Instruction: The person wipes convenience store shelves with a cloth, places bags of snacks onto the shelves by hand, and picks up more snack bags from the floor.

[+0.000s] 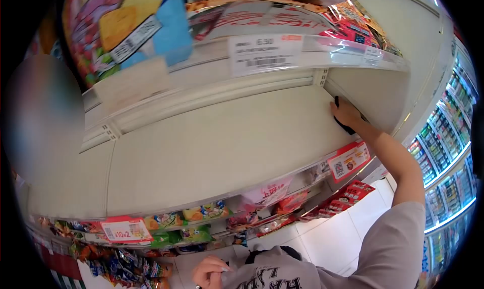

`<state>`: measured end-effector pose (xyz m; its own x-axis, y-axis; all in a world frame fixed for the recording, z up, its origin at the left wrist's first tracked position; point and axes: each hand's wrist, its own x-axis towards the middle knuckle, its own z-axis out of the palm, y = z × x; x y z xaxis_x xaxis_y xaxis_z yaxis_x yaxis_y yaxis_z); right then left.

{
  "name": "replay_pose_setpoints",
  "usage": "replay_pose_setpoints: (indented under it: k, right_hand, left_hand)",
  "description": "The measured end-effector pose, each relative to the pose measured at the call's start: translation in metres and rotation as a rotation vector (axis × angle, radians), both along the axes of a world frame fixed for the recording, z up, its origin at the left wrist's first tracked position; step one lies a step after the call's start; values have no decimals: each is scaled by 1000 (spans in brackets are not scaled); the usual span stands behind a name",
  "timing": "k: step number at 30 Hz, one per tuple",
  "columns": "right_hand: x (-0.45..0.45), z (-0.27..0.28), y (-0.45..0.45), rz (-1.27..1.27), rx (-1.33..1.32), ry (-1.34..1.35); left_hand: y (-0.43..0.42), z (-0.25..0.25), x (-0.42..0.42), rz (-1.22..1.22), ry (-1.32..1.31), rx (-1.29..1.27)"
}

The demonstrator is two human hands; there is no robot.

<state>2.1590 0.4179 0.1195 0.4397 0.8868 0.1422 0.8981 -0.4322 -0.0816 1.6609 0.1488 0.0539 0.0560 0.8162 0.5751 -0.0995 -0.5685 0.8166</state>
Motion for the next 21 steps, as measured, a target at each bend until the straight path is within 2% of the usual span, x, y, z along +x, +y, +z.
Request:
replay_pose_setpoints:
  k: [3, 8, 11, 12, 14, 16, 17, 19, 21]
  right_hand:
    - [-22, 11, -22, -53, -85, 14]
    - [-24, 11, -40, 341, -107, -11]
    - [-48, 19, -51, 591, -191, 13]
    - [-62, 24, -57, 639, -206, 3]
    - [-51, 10, -44, 827, -179, 2]
    - [-74, 25, -52, 785, -248, 37]
    - [-64, 18, -45, 789, -189, 16]
    - [-71, 24, -22, 875, -230, -123]
    - [-79, 32, -25, 901, -277, -274]
  left_hand:
    - [-9, -8, -16, 97, 23, -5]
    - [-25, -21, -37, 162, -40, -110]
    - [-31, -30, -45, 117, -82, -190]
    - [-31, -19, -43, 79, -134, -206]
    - [-27, -17, -42, 41, -66, -155]
    - [-31, -11, -42, 4, -19, -168]
    - [-32, -8, -41, -42, -13, -198]
    - [-31, -12, -36, -33, 48, -93]
    - [-35, -8, -37, -66, 143, -156]
